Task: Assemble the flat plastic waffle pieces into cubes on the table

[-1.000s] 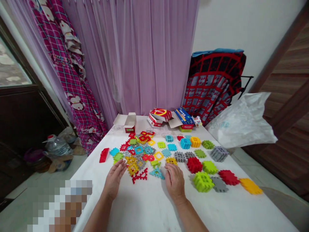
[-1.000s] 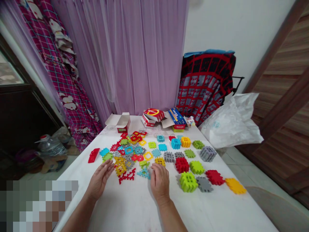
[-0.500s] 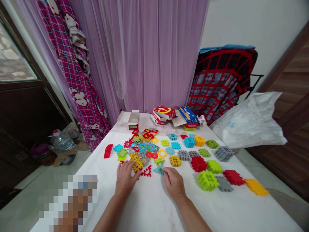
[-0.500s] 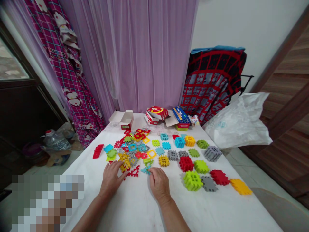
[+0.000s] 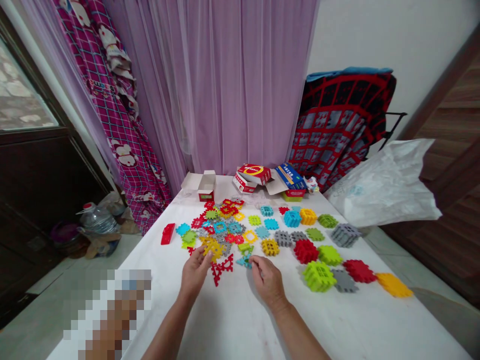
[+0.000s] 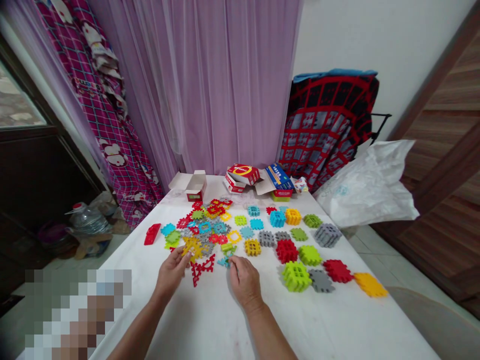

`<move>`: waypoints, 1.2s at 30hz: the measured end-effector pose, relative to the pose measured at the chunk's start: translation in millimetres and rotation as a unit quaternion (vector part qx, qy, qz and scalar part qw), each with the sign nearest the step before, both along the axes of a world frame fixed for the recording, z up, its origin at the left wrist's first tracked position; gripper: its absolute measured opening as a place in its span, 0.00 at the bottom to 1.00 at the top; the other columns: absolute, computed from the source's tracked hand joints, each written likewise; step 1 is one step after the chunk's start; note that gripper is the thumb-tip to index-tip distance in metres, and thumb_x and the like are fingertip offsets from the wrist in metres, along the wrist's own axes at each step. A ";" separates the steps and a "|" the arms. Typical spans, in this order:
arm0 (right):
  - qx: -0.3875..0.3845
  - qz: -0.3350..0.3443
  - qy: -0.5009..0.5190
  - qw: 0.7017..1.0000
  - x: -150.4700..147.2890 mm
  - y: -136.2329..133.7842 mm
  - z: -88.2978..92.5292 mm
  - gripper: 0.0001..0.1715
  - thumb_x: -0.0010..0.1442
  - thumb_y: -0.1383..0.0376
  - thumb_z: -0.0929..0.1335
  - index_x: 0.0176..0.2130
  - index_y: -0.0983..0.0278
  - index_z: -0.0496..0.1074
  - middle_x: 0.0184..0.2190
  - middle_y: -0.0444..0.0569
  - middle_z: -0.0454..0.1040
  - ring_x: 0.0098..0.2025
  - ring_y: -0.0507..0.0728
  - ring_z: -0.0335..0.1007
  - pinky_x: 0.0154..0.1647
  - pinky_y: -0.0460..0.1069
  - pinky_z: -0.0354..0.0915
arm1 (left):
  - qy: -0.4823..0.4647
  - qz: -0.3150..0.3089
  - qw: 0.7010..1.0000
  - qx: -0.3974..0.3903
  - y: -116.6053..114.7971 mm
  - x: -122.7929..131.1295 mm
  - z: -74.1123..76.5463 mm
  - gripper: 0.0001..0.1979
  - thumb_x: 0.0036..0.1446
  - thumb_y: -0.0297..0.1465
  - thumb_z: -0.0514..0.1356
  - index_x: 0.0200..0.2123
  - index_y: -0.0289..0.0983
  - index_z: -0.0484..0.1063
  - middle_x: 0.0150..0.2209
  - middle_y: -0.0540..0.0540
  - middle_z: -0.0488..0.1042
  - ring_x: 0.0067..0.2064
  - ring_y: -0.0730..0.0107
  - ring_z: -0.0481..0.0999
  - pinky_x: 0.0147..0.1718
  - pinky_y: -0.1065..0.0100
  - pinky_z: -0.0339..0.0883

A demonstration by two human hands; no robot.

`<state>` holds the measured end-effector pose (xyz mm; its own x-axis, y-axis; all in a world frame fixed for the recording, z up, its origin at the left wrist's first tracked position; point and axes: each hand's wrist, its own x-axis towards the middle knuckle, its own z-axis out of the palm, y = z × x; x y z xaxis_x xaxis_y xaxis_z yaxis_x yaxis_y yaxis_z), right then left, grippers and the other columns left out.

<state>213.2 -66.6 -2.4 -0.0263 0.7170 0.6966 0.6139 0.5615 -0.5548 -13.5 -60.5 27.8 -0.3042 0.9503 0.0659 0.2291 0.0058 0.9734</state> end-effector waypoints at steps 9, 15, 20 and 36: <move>-0.183 0.061 0.227 0.955 -12.8 -5.5 1.6 0.19 0.64 0.55 0.65 0.46 0.65 0.74 0.27 0.47 0.79 0.25 0.52 0.71 0.25 0.45 0.68 | -0.146 -0.100 0.980 -0.094 -4.1 55.0 5.4 0.30 0.41 0.55 0.64 0.39 0.37 0.70 0.20 0.52 0.74 0.19 0.73 0.70 0.14 0.76 0.55; -0.225 0.083 0.330 0.913 -15.0 0.2 -1.2 0.18 0.57 0.54 0.69 0.41 0.64 0.75 0.21 0.43 0.73 0.22 0.51 0.66 0.22 0.45 0.64 | -0.140 -0.137 0.974 -0.117 -5.0 66.5 2.0 0.33 0.42 0.54 0.64 0.45 0.36 0.70 0.19 0.52 0.73 0.21 0.70 0.72 0.14 0.75 0.55; -0.244 0.084 0.352 0.900 -15.2 0.2 -2.5 0.16 0.56 0.54 0.70 0.38 0.64 0.74 0.21 0.42 0.72 0.22 0.52 0.66 0.22 0.45 0.63 | -0.134 -0.152 0.970 -0.137 -5.5 64.9 4.0 0.34 0.46 0.51 0.63 0.51 0.35 0.70 0.20 0.52 0.73 0.21 0.72 0.71 0.15 0.74 0.56; -0.040 0.016 0.103 0.994 -0.2 -3.1 16.0 0.15 0.64 0.65 0.63 0.46 0.60 0.77 0.39 0.50 0.78 0.41 0.55 0.75 0.42 0.49 0.71 | -0.102 -0.196 0.968 -0.120 -7.2 68.8 21.2 0.11 0.40 0.39 0.69 0.26 0.39 0.75 0.18 0.55 0.71 0.21 0.76 0.67 0.21 0.73 0.58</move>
<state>213.1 -69.7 13.5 0.0868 0.7718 0.6299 0.4653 0.5277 -0.7107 55.3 -67.7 49.0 0.0986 0.9761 -0.1938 0.0629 0.1883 0.9801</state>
